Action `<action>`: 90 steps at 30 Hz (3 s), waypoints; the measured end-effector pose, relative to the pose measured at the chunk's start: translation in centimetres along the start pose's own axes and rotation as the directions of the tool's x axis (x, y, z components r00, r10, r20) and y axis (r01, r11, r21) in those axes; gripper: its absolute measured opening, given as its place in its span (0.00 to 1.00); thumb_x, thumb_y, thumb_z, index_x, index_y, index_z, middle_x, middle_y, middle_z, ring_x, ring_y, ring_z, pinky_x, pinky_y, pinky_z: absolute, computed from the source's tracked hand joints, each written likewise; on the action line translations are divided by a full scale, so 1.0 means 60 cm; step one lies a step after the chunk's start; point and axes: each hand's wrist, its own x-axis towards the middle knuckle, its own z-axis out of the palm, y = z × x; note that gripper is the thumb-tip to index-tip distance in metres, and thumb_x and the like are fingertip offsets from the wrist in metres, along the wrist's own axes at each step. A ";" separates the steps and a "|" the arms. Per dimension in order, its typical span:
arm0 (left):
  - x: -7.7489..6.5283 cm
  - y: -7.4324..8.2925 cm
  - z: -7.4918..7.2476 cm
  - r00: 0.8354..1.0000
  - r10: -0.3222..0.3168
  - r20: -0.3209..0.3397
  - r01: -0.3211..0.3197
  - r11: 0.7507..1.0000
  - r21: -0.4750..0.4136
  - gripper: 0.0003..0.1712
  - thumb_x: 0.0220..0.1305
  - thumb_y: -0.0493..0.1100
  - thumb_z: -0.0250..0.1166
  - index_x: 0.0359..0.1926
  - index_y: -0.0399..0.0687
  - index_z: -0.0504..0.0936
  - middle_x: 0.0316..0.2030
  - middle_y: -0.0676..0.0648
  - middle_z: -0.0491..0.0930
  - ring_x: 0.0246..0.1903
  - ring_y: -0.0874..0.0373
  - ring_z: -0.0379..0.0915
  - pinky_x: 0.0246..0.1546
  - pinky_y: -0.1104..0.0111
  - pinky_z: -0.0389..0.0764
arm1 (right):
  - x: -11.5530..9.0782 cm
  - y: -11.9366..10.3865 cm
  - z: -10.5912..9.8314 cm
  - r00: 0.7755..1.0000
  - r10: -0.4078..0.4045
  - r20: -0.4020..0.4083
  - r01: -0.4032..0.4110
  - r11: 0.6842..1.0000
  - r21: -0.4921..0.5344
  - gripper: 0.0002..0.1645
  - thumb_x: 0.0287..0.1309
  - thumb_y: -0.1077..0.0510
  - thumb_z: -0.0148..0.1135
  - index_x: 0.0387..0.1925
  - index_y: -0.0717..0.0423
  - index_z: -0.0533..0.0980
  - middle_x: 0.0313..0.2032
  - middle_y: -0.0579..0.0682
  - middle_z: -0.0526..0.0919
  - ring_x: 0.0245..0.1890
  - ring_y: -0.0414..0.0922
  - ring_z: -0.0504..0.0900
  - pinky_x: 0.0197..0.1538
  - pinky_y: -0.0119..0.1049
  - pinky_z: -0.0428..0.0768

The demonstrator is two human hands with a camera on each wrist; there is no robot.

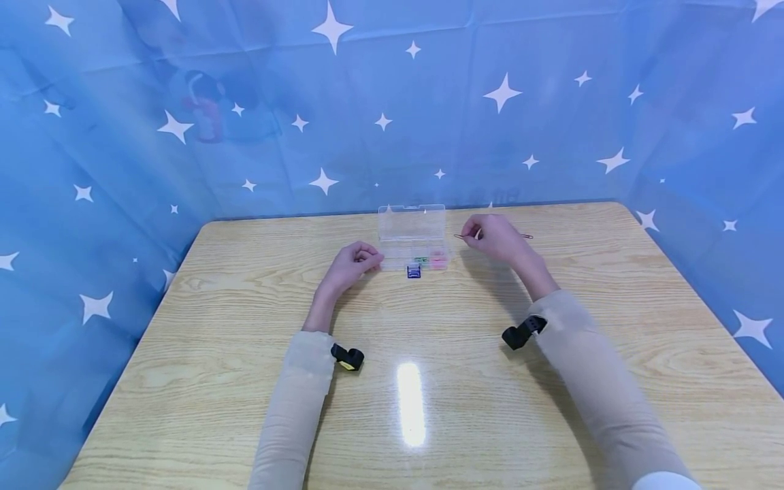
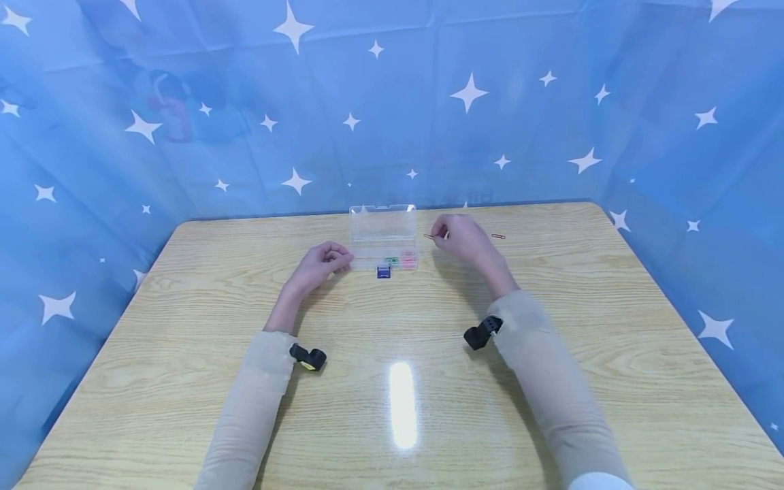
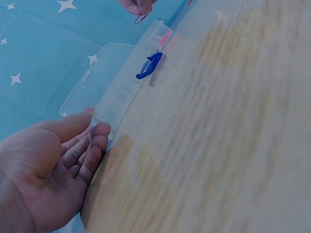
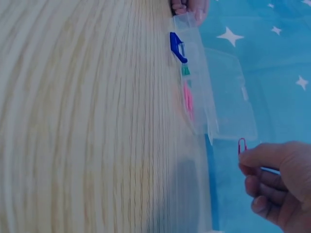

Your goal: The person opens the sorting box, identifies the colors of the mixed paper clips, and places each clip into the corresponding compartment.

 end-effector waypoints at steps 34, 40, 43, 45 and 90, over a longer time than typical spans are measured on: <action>0.000 -0.001 0.001 1.000 0.002 -0.002 -0.002 1.000 0.007 0.14 0.74 0.46 0.63 0.49 0.40 0.78 0.36 0.43 0.81 0.39 0.52 0.77 0.40 0.66 0.74 | 0.027 -0.033 0.051 0.998 -0.061 -0.009 0.062 0.997 0.045 0.07 0.68 0.64 0.59 0.43 0.63 0.81 0.38 0.55 0.84 0.37 0.49 0.81 0.40 0.43 0.78; 0.001 -0.001 0.002 1.000 0.006 -0.005 -0.006 1.000 0.010 0.14 0.74 0.47 0.63 0.50 0.40 0.78 0.36 0.43 0.81 0.38 0.52 0.77 0.38 0.67 0.73 | 0.027 -0.029 0.050 0.998 -0.062 -0.003 0.062 0.996 0.058 0.08 0.69 0.63 0.59 0.43 0.62 0.81 0.38 0.55 0.84 0.38 0.49 0.80 0.41 0.43 0.78; 0.000 -0.001 0.001 1.000 0.005 -0.007 -0.005 1.000 0.008 0.14 0.74 0.47 0.63 0.50 0.40 0.78 0.36 0.43 0.81 0.38 0.52 0.77 0.37 0.67 0.73 | 0.026 -0.025 0.050 0.998 -0.059 -0.005 0.060 0.996 0.064 0.08 0.70 0.62 0.59 0.44 0.62 0.81 0.39 0.55 0.83 0.38 0.49 0.80 0.41 0.43 0.78; 0.000 0.000 0.001 1.000 0.004 -0.005 -0.004 1.000 0.006 0.14 0.74 0.47 0.63 0.50 0.40 0.78 0.36 0.43 0.81 0.38 0.52 0.77 0.37 0.67 0.73 | 0.024 -0.022 0.049 0.999 -0.053 -0.006 0.053 0.996 0.066 0.08 0.70 0.61 0.59 0.44 0.62 0.80 0.39 0.55 0.83 0.39 0.49 0.80 0.41 0.44 0.78; 0.001 0.000 0.000 1.000 0.001 -0.002 -0.001 1.000 0.000 0.12 0.73 0.45 0.64 0.47 0.40 0.79 0.36 0.44 0.80 0.37 0.53 0.76 0.40 0.67 0.74 | -0.050 0.127 -0.046 0.984 0.144 -0.105 -0.142 0.989 0.030 0.19 0.73 0.59 0.53 0.58 0.66 0.75 0.49 0.65 0.79 0.47 0.59 0.78 0.49 0.56 0.76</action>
